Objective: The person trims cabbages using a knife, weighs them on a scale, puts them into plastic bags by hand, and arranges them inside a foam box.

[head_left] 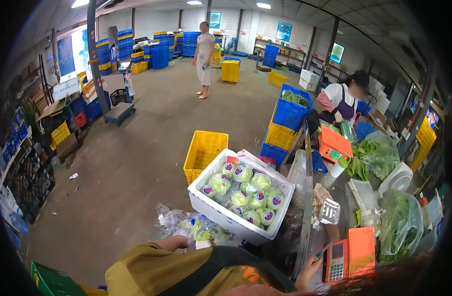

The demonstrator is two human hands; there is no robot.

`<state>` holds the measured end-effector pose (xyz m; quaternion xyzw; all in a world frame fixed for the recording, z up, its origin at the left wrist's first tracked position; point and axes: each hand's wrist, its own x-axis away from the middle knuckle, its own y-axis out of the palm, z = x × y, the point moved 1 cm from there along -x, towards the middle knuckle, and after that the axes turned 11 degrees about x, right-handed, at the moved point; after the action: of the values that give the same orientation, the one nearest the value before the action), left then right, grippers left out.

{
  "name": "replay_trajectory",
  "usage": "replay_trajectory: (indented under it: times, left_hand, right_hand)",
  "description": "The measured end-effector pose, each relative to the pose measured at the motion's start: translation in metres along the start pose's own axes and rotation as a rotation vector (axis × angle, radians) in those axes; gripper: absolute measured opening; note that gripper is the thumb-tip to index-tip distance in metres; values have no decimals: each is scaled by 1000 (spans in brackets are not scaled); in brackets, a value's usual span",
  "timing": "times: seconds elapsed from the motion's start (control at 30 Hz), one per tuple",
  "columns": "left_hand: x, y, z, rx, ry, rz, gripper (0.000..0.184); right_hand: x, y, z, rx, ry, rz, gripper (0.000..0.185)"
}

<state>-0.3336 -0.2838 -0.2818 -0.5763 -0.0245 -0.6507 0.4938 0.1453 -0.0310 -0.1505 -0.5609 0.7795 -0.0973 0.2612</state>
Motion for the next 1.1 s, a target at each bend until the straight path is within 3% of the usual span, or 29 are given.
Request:
replay_trajectory:
  times: [0.23,0.53,0.57,0.77,0.87,1.1]
  left_hand:
    - [-3,8,-58,43,-140,-47,43]
    - [-47,12,-49,143,-28,-71,45]
    - [-47,14,-48,193,25,1,43]
    - [-41,14,-43,114,-1,45,44]
    - [-102,57,-116,141,-24,84,37]
    - [-93,58,-113,146,-57,105,38]
  right_hand:
    - [0,7,16,26,-36,73,42]
    - [0,2,16,58,-15,-4,41]
    - [-4,3,30,73,-23,-11,39]
    - [-1,0,8,38,11,-63,29]
    - [0,1,9,50,9,-48,26]
    - [4,1,-12,85,-39,24,28]
